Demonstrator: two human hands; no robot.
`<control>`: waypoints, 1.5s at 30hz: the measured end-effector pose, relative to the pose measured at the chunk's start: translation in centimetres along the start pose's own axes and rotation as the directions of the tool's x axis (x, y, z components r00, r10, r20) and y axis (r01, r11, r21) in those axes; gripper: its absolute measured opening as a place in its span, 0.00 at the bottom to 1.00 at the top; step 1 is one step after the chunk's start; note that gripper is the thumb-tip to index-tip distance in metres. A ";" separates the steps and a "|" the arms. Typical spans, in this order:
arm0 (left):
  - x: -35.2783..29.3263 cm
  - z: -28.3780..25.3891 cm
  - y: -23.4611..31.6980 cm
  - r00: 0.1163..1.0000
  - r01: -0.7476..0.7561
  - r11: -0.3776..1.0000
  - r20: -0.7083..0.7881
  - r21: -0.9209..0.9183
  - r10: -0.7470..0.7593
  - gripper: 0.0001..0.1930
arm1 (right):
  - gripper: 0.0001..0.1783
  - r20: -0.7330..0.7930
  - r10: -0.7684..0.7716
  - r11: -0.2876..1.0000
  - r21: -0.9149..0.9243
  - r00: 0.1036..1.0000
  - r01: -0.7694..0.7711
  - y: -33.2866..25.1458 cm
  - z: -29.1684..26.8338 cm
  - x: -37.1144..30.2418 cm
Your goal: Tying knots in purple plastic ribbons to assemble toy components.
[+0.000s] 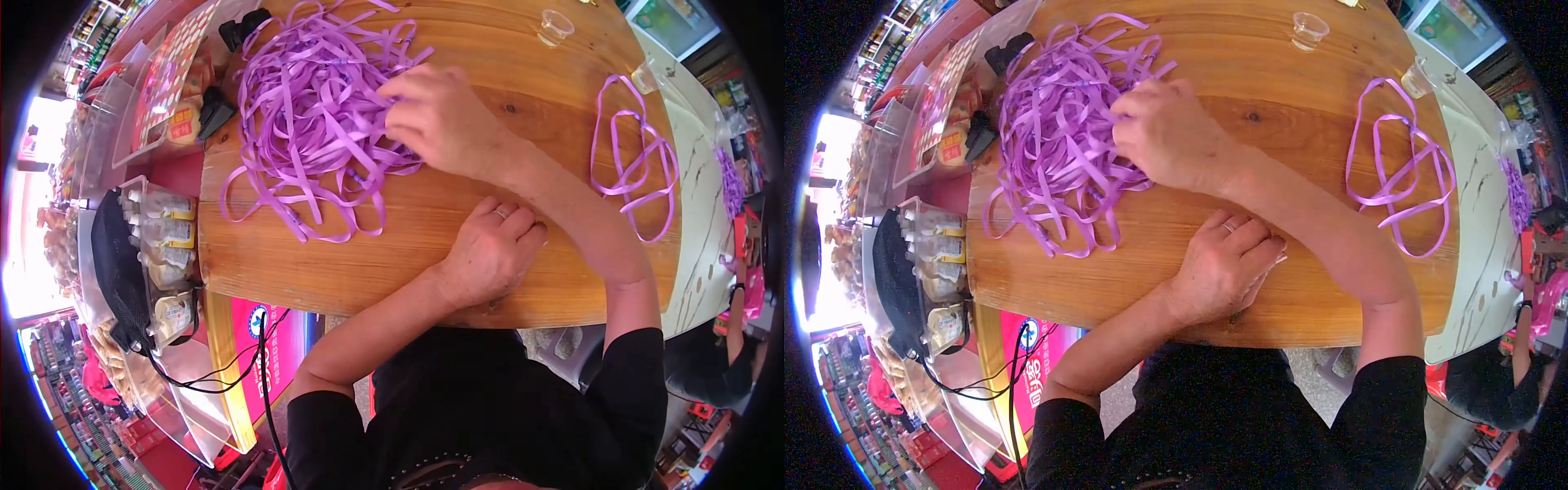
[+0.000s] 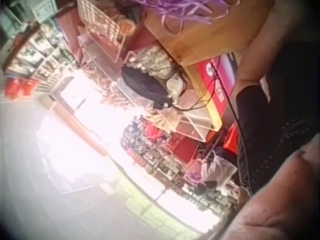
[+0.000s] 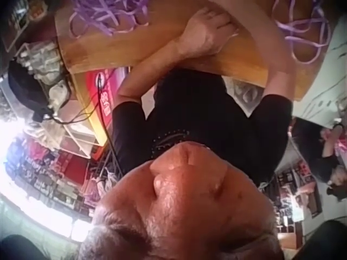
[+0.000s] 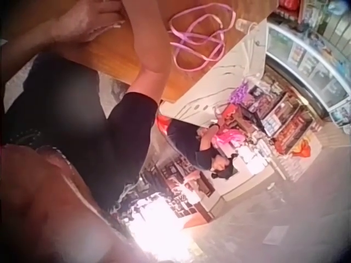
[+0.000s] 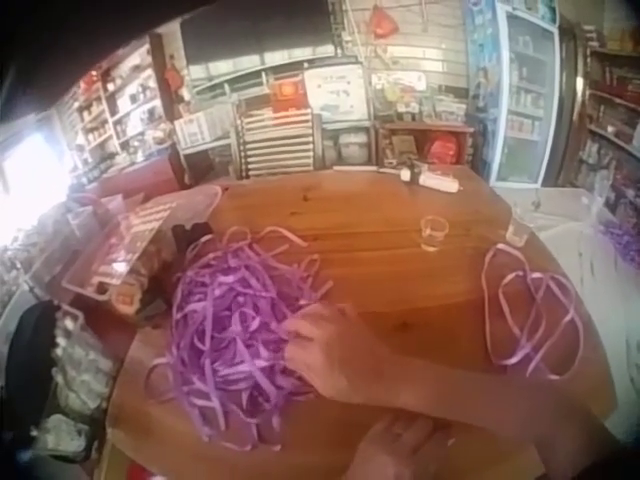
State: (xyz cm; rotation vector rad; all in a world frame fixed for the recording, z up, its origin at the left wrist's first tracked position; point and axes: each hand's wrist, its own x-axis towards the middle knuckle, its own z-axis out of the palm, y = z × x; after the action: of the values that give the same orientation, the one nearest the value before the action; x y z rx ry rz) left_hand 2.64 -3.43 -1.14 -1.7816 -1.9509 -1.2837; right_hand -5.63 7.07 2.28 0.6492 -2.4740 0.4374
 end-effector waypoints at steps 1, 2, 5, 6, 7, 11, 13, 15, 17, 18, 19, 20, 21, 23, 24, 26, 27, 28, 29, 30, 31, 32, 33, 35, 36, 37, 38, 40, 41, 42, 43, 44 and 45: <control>0.2 -0.4 0.2 0.998 0.026 1.000 0.058 -0.012 -0.025 0.08 | 0.03 -0.107 0.013 0.988 0.152 0.994 0.004 0.1 -0.6 0.1; 0.2 -0.6 0.4 0.992 0.051 0.998 0.117 -0.023 -0.048 0.08 | 0.03 -0.106 0.017 0.989 0.147 0.994 -0.002 0.1 -1.5 0.0; 0.0 -0.5 0.1 0.996 0.018 1.000 0.087 -0.022 -0.016 0.08 | 0.04 -0.217 0.240 0.883 0.453 0.946 -0.120 -0.2 -5.0 0.4; -0.1 -0.5 0.0 0.996 0.013 1.000 0.085 -0.026 -0.011 0.08 | 0.06 -0.182 0.380 0.755 0.628 0.907 -0.190 -0.6 -6.8 0.5; -0.1 -0.4 -0.1 0.998 -0.001 0.999 0.062 -0.047 0.004 0.09 | 0.07 -0.121 0.507 0.588 0.773 0.853 -0.239 -1.0 -8.6 0.3; 0.6 -1.2 0.6 0.994 -0.089 0.992 -0.068 -0.094 0.083 0.11 | 0.04 -0.022 0.639 0.202 0.969 0.768 -0.140 -2.4 -15.5 -2.3; 0.6 -2.1 1.4 0.987 -0.091 0.992 -0.141 -0.090 0.078 0.12 | 0.11 -0.053 0.441 0.257 0.964 0.896 -0.070 -0.9 -16.5 -4.9; 0.6 -3.0 1.4 0.977 -0.071 0.994 -0.209 -0.077 0.053 0.13 | 0.11 -0.020 0.604 0.289 0.937 0.797 -0.196 -2.7 -15.6 -6.1; 1.1 -3.6 1.9 0.909 0.044 0.998 -0.413 -0.051 -0.062 0.15 | 0.13 0.160 0.622 0.268 0.877 0.767 -0.400 -3.2 -15.1 -7.4; 1.3 -3.4 2.0 0.911 0.041 0.997 -0.409 -0.058 -0.061 0.15 | 0.15 0.198 0.600 0.164 0.918 0.775 -0.361 -3.1 -14.7 -8.4; 1.7 -3.3 1.9 0.907 0.127 0.987 -0.392 -0.100 -0.156 0.15 | 0.15 0.196 0.603 0.164 0.918 0.773 -0.361 -3.3 -14.3 -8.7; 2.0 -3.1 1.9 0.894 0.214 0.967 -0.371 -0.137 -0.251 0.15 | 0.17 0.185 0.628 0.029 0.965 0.756 -0.260 -3.8 -13.8 -8.8; 2.1 -2.8 1.9 0.895 0.217 0.967 -0.369 -0.134 -0.252 0.15 | 0.19 0.180 0.652 -0.105 0.984 0.737 -0.147 -4.1 -13.3 -8.9; 2.4 -1.8 2.4 0.910 0.283 0.909 -0.213 -0.306 -0.355 0.14 | 0.23 0.174 0.630 -0.164 0.982 0.756 -0.090 -4.5 -13.0 -9.2; 2.4 -1.5 2.7 0.914 0.276 0.911 -0.210 -0.307 -0.348 0.14 | 0.23 0.178 0.648 -0.198 0.978 0.741 -0.062 -5.1 -12.9 -9.0; 2.6 -0.8 3.2 0.850 0.379 0.502 0.078 -0.777 -0.521 0.09 | 0.25 0.174 0.655 -0.232 0.972 0.735 -0.023 -5.2 -12.8 -8.9; 2.6 -1.0 3.6 0.856 0.376 0.501 0.086 -0.780 -0.509 0.09 | 0.25 0.163 0.664 -0.220 0.975 0.730 -0.018 -5.0 -12.8 -8.7; 2.6 -1.3 3.8 0.787 0.482 0.461 0.138 -0.745 -0.601 0.07 | 0.24 0.145 0.670 -0.253 0.967 0.728 0.040 -4.6 -12.9 -8.9; 2.8 -1.5 4.2 0.716 0.576 0.408 0.196 -0.708 -0.670 0.06 | 0.24 0.116 0.689 -0.264 0.960 0.715 0.098 -4.1 -13.4 -9.4; 2.9 -1.9 4.6 0.693 0.569 0.381 0.176 -0.728 -0.699 0.05 | 0.22 0.020 0.673 -0.245 0.949 0.740 0.197 -2.7 -13.6 -10.3; 2.8 -2.2 4.8 0.668 0.564 0.352 0.162 -0.747 -0.726 0.05 | 0.22 -0.007 0.703 -0.197 0.959 0.712 0.204 -1.6 -14.1 -11.1; 2.0 -2.3 4.2 0.683 0.575 0.417 0.132 -0.704 -0.718 0.05 | 0.20 -0.064 0.717 -0.179 0.946 0.694 0.272 -0.5 -14.8 -11.8; 1.2 -2.6 3.5 0.701 0.579 0.483 0.098 -0.657 -0.707 0.06 | 0.19 -0.124 0.726 -0.158 0.927 0.677 0.339 0.1 -15.4 -12.4; 1.1 -2.9 3.2 0.708 0.597 0.526 0.088 -0.605 -0.701 0.06 | 0.19 -0.134 0.719 -0.171 0.916 0.681 0.362 0.5 -16.0 -13.6; 1.0 -3.2 3.0 0.762 0.577 0.628 0.068 -0.522 -0.644 0.06 | 0.18 -0.175 0.676 -0.134 0.926 0.716 0.353 0.7 -15.9 -14.0; 1.0 -3.6 2.5 0.812 0.543 0.721 0.048 -0.430 -0.582 0.06 | 0.18 -0.172 0.738 -0.033 0.957 0.653 0.288 0.4 -15.8 -14.2; 1.3 -4.2 1.8 0.832 0.548 0.793 0.074 -0.266 -0.551 0.06 | 0.18 -0.200 0.769 0.079 0.972 0.607 0.220 0.4 -15.8 -14.6; 2.2 -6.1 0.6 0.855 0.516 0.851 0.110 -0.098 -0.506 0.06 | 0.18 -0.245 0.798 0.197 0.969 0.550 0.147 0.6 -15.5 -15.2; 2.7 -6.9 0.1 0.876 0.453 0.879 0.109 0.151 -0.470 0.06 | 0.19 -0.236 0.827 0.184 0.971 0.511 0.149 0.8 -15.3 -15.5; 3.1 -7.2 -0.4 0.894 0.360 0.847 0.115 0.391 -0.433 0.06 | 0.20 -0.224 0.853 0.171 0.973 0.471 0.154 1.0 -15.1 -15.8; 3.2 -7.2 -1.0 0.895 0.355 0.850 0.122 0.390 -0.430 0.06 | 0.20 -0.227 0.856 0.173 0.973 0.465 0.155 0.7 -15.0 -15.6; 3.1 -7.1 -1.5 0.928 0.241 0.805 0.116 0.542 -0.355 0.07 | 0.21 -0.242 0.841 0.266 0.964 0.484 0.018 0.2 -15.0 -15.3; 3.2 -6.9 -1.8 0.953 0.123 0.725 0.123 0.677 -0.277 0.08 | 0.22 -0.251 0.826 0.354 0.928 0.505 -0.117 0.0 -14.8 -15.0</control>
State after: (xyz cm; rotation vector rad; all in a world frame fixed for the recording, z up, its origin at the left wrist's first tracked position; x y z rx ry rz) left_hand -2.40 -5.83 4.30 -1.3945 -2.3623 -0.3165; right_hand 11.61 18.73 5.48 -0.1414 -1.4562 1.8556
